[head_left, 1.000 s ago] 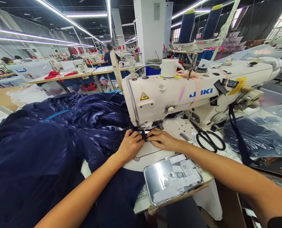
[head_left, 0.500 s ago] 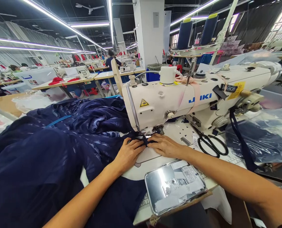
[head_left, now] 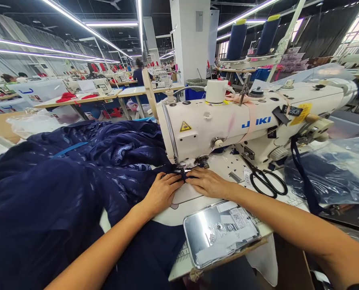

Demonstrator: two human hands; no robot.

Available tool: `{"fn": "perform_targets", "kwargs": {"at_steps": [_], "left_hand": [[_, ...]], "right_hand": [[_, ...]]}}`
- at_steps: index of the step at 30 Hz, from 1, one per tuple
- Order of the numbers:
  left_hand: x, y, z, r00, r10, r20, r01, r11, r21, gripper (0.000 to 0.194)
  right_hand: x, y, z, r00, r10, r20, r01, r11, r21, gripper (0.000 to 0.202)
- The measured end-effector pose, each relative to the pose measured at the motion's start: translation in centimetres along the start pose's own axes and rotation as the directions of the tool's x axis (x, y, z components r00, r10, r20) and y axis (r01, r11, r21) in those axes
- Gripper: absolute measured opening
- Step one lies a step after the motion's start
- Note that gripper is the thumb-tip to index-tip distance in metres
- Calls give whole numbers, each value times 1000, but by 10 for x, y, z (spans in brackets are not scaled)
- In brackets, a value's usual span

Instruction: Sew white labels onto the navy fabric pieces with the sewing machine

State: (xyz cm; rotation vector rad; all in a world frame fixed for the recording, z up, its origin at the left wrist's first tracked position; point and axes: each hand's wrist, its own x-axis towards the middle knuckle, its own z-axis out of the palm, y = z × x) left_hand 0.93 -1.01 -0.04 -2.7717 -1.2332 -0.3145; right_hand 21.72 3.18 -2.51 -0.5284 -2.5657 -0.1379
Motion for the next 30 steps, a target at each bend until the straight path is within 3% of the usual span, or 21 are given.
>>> {"fn": "perform_targets", "kwargs": {"at_steps": [8,18,24,30], "left_hand": [[6,-6,-1,999,-32,17,32,999,4,42],[14,-18,4,998,-30,-48,33,997,62,37],[10,-2,5,979,-85,-183,133,953,271,28],[10,11,0,962,-204,-179,261,876,405,29]], "right_hand": [[5,-1,-2,997,41,69,-36,996,-77,30],[3,7,-2,977,155,144,-158,987,7,43],[11,5,-4,947,261,188,-238,961,-138,50],[17,-3,-18,931,252,264,-188,951,-246,56]]}}
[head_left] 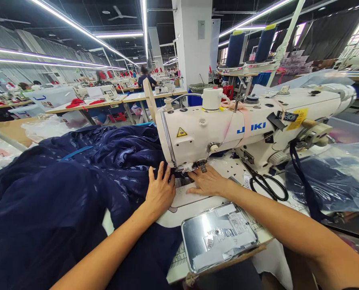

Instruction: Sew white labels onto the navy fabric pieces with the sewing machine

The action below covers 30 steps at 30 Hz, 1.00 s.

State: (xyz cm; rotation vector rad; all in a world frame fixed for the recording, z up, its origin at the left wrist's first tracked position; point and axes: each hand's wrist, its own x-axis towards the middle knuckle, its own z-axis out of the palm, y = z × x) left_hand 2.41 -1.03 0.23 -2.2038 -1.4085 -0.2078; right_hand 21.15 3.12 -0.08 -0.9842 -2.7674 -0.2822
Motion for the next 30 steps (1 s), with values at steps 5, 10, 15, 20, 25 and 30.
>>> {"fn": "perform_targets", "kwargs": {"at_steps": [5,10,15,20,25,30], "left_hand": [[11,-11,4,998,25,62,-23,999,-44,32],[16,-14,6,997,19,70,-14,997,-73,31],[15,-14,7,997,27,79,-20,996,-85,26],[15,-15,9,997,33,75,-27,996,-84,28],[16,-15,10,998,34,62,-28,995,-92,30],[20,-15,10,998,17,63,-9,993,-117,28]], "right_hand": [[-9,-9,-8,1000,7,12,-6,1000,-15,32],[-11,-11,-5,1000,20,-4,-20,1000,13,25],[-7,-16,-4,1000,18,-7,-18,1000,21,25],[-6,-20,-4,999,42,11,-43,999,31,27],[-7,-22,-3,999,46,10,-46,998,42,31],[-6,-24,-1,999,49,-1,-49,998,38,36]]}}
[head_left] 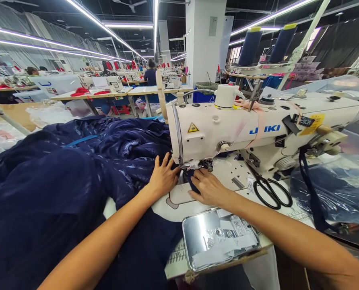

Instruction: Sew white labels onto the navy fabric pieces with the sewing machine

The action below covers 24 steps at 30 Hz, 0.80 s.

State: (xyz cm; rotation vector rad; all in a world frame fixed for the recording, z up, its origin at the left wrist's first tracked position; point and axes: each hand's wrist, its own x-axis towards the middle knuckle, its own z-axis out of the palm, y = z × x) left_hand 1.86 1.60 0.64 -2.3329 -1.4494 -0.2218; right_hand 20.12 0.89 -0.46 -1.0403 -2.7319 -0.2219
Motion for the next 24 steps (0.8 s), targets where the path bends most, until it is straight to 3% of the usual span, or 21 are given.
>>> {"fn": "perform_targets", "kwargs": {"at_steps": [10,16,20,24], "left_hand": [[7,-4,10,999,2,-42,-2,1000,-10,27],[7,-1,6,1000,-20,-12,20,1000,24,26],[4,-3,-11,1000,-30,-6,30,1000,4,22],[-21,-17,-42,992,-20,-128,19,1000,-6,25]], "right_hand": [[4,-3,5,999,23,-29,-24,999,-27,41],[4,6,4,999,19,-29,-20,999,-27,34],[3,20,5,998,30,-53,-36,994,-107,34],[2,28,7,999,24,-43,-29,991,-129,36]]}}
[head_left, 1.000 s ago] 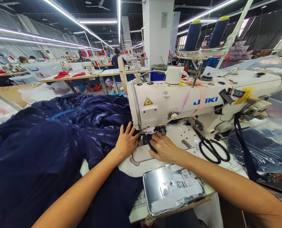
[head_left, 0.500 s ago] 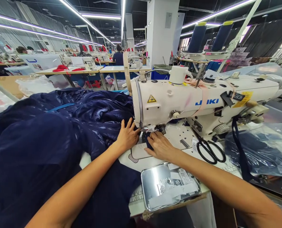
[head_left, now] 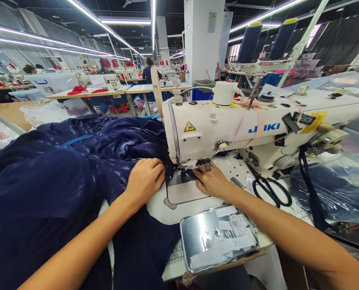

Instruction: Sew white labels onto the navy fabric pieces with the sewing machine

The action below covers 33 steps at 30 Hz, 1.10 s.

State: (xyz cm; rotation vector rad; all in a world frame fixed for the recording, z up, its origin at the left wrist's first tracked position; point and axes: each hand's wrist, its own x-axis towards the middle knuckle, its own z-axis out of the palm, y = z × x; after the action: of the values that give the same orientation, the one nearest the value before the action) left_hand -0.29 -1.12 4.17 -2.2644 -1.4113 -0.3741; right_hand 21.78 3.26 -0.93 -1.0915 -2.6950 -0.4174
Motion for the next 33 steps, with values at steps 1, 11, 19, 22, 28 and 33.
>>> {"fn": "perform_targets", "kwargs": {"at_steps": [1,11,19,22,28,33], "left_hand": [[-10,-5,-8,1000,5,-7,-5,1000,30,27],[-111,-26,-61,942,6,337,-63,985,158,26],[-96,-22,-52,968,166,189,-183,981,72,24],[-80,-14,-53,991,113,-70,-109,993,51,22],[-45,30,-59,990,86,-113,-119,934,-338,26],[-7,61,-23,994,-68,82,97,892,-441,26]], "right_hand": [[0,0,0,1000,-5,-1,5,1000,-2,36],[-5,-5,3,998,-55,-6,54,998,-19,31],[-12,7,-10,994,-111,2,110,991,79,32],[-24,20,-29,998,-58,9,56,983,174,25],[-62,25,-61,992,-71,104,46,972,230,16],[-83,9,-62,968,-201,147,181,974,137,17]]}}
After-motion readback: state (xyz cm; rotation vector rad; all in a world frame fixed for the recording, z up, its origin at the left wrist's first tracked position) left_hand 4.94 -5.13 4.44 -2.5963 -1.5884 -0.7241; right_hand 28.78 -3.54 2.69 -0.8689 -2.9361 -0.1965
